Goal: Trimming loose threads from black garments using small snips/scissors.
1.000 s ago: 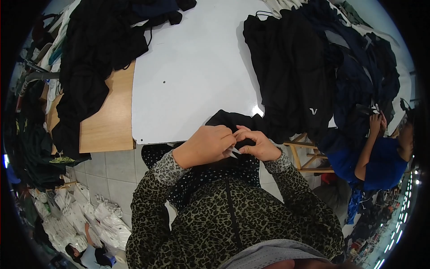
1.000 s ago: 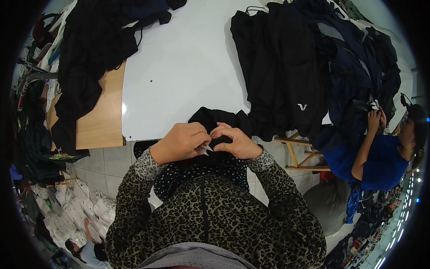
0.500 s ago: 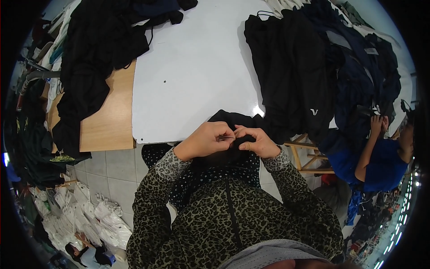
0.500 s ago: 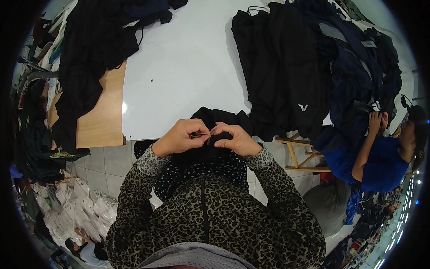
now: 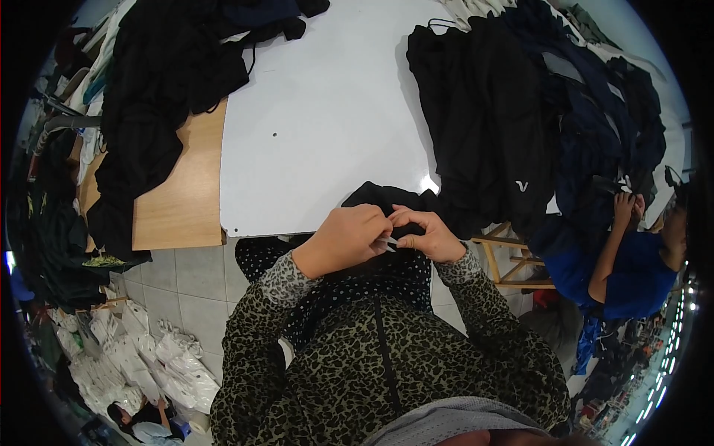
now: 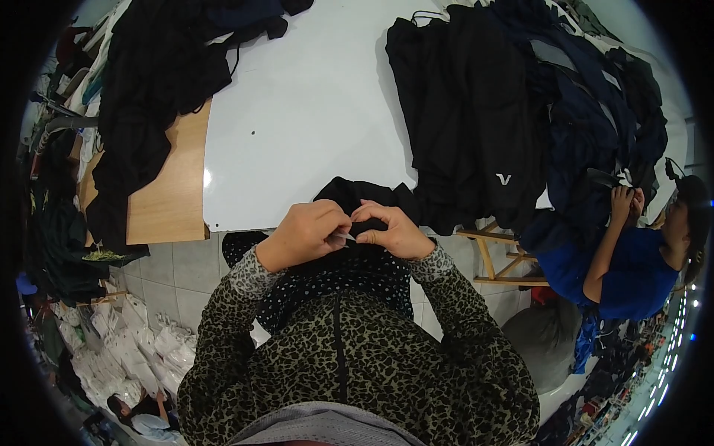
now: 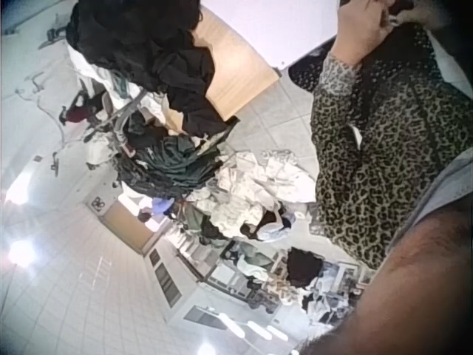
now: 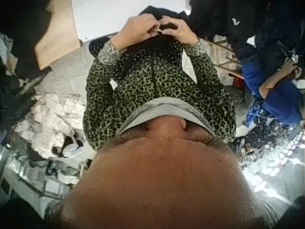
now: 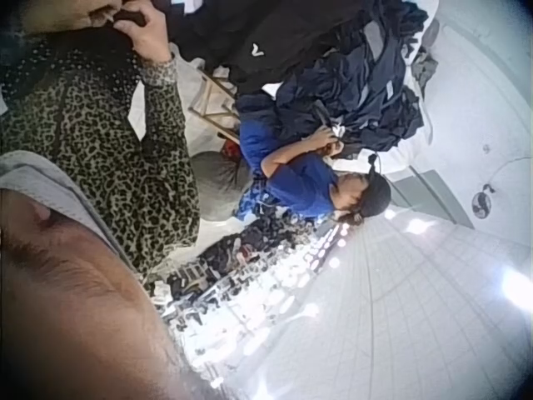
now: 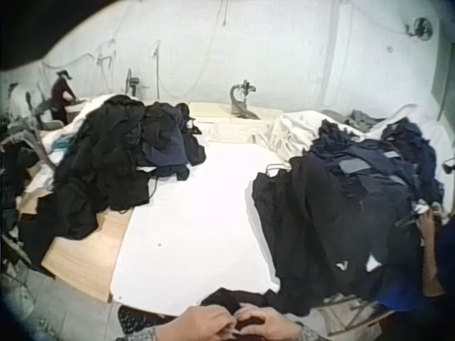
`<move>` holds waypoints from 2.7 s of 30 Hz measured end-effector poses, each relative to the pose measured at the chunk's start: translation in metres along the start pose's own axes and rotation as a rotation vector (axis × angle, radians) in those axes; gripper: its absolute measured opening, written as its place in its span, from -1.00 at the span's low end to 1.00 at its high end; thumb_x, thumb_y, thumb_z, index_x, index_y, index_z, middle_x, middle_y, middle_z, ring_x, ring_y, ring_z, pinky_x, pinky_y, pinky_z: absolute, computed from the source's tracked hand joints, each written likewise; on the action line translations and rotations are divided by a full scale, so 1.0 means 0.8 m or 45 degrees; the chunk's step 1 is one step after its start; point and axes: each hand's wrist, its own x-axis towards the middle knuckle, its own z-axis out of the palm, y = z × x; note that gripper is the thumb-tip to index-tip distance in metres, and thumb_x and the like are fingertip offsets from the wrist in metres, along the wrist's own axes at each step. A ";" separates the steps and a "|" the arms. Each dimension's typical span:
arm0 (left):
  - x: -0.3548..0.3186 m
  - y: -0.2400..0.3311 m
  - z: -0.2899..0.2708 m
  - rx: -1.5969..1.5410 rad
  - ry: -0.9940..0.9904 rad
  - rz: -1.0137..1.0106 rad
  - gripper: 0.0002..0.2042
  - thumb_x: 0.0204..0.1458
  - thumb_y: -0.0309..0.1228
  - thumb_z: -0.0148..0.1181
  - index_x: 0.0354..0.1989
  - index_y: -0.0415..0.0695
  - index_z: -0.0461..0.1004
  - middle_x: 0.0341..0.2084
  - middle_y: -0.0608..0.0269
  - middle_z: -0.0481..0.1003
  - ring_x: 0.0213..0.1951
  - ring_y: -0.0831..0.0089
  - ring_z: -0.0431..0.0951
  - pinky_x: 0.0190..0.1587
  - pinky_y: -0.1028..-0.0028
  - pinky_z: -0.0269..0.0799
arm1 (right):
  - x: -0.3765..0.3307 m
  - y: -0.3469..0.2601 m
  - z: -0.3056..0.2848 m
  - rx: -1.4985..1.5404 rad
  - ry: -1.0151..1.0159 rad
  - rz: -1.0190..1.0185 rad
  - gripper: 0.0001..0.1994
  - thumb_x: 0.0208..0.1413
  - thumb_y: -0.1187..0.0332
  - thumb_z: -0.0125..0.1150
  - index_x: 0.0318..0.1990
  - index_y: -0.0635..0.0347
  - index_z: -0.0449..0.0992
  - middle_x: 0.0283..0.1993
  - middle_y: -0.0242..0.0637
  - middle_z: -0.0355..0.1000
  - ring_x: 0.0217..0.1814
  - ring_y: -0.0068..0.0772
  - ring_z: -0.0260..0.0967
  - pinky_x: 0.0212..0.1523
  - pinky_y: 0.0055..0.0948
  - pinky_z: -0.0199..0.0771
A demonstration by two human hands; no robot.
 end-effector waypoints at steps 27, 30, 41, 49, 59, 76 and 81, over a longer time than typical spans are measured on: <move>-0.003 -0.015 0.017 -0.348 0.102 -0.191 -0.83 -0.23 -0.64 0.22 -0.43 -0.21 0.39 -0.55 0.27 0.40 -0.56 0.49 0.44 -0.53 0.56 0.36 | -0.004 -0.005 0.008 0.240 0.131 0.198 -0.79 -0.06 0.46 0.29 -0.24 0.29 0.49 -0.16 -0.31 0.47 0.00 -0.46 0.32 0.33 -0.32 -0.06; -0.005 -0.015 0.015 -0.561 0.051 -0.401 -0.91 -0.14 -0.60 0.18 -0.43 -0.22 0.41 -0.55 0.31 0.41 -0.55 0.60 0.39 -0.50 0.60 0.29 | -0.003 -0.006 0.007 0.259 0.142 0.216 -0.81 -0.06 0.45 0.29 -0.26 0.28 0.49 -0.17 -0.32 0.47 -0.01 -0.47 0.32 0.34 -0.30 -0.08; -0.020 0.003 0.002 -0.533 0.130 -0.681 -0.90 0.00 -0.50 0.17 -0.32 -0.24 0.50 -0.49 0.23 0.46 -0.49 0.49 0.45 -0.42 0.55 0.35 | 0.002 0.005 0.009 -0.060 0.229 -0.124 -0.79 -0.11 0.52 0.29 -0.27 0.17 0.45 -0.20 -0.31 0.49 -0.04 -0.35 0.36 0.35 -0.04 -0.15; -0.025 0.023 0.016 -0.499 0.280 -0.637 -0.91 -0.01 -0.53 0.21 -0.32 -0.24 0.53 -0.49 0.28 0.49 -0.54 0.61 0.37 -0.50 0.62 0.26 | 0.005 0.011 0.014 -0.283 0.329 -0.262 -0.80 -0.12 0.50 0.32 -0.30 0.09 0.46 -0.21 -0.45 0.50 -0.05 -0.43 0.37 0.31 -0.12 -0.13; -0.019 0.023 0.023 0.097 0.340 -0.269 -0.81 -0.24 -0.63 0.26 -0.40 -0.25 0.44 -0.52 0.23 0.45 -0.53 0.36 0.47 -0.54 0.50 0.37 | 0.004 -0.007 0.025 -0.696 0.374 -0.219 -0.78 -0.16 0.47 0.33 -0.28 0.08 0.51 -0.27 -0.50 0.47 0.01 -0.43 0.32 0.34 -0.15 -0.25; -0.023 0.001 0.031 -1.233 0.302 -0.989 -0.97 0.01 -0.55 0.10 -0.40 -0.24 0.41 -0.50 0.48 0.39 -0.44 0.74 0.31 -0.37 0.66 0.27 | 0.011 -0.002 0.028 -0.510 0.402 -0.141 -0.79 -0.17 0.43 0.35 -0.31 0.12 0.51 -0.33 -0.40 0.45 -0.11 -0.36 0.37 0.31 -0.13 -0.12; -0.026 0.008 0.022 -1.327 0.349 -0.933 -0.95 0.04 -0.53 0.10 -0.37 -0.25 0.42 -0.49 0.48 0.39 -0.43 0.74 0.32 -0.35 0.68 0.27 | 0.012 -0.004 0.025 -0.500 0.408 -0.077 -0.79 -0.16 0.45 0.35 -0.31 0.17 0.50 -0.33 -0.38 0.45 -0.15 -0.36 0.38 0.27 -0.22 -0.01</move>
